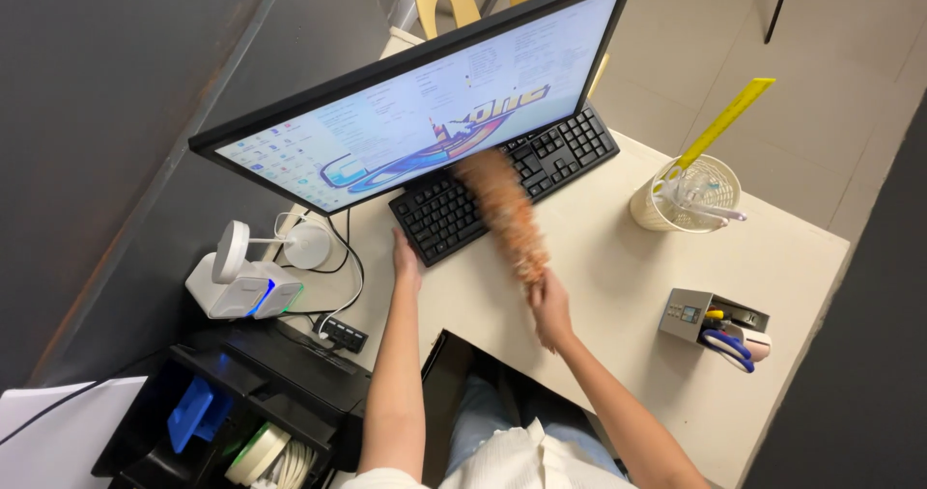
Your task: The person uses a fluffy duster to clean dust from a desk, keyboard, monitor, and wall-mounted cables. They move a pen holder and a small figurine to clean underneath them, then dust the monitor screen and the area behind it. Finally, they dust the blue cables running along the wall above the desk.
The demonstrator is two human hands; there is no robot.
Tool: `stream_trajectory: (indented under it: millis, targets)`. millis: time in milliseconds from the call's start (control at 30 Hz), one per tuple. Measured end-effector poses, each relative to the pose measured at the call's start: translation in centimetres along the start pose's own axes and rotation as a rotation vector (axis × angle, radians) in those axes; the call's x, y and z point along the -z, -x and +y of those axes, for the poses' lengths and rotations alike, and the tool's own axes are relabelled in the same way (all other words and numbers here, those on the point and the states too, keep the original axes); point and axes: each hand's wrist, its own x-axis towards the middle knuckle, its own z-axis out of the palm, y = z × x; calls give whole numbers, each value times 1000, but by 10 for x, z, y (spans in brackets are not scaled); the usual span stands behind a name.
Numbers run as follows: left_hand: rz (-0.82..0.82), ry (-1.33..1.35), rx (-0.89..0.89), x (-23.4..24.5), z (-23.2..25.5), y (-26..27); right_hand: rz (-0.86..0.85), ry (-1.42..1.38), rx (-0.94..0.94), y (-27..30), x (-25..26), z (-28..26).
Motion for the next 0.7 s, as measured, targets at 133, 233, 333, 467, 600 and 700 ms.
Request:
stream_trajectory:
  millis: [133,233,333,467,600,700]
  targets:
    - [22,-56,-82,-8,-10,18,10,71,72,17,7,-9]
    - [45,-41,32,-31,10,62,-206,222,619,25,11,6]
    - [14,146,-16,-21,-19,54,-39,248,768,20,22,1]
    - [-24,226,-89,-15,-40,68,103,163,54,20,32,-2]
    - [-15,240,-32,-2,-52,85,-333,274,536,50,47,-12]
    - [23,274,-32,13,-53,96,-286,388,587,54,45,-2]
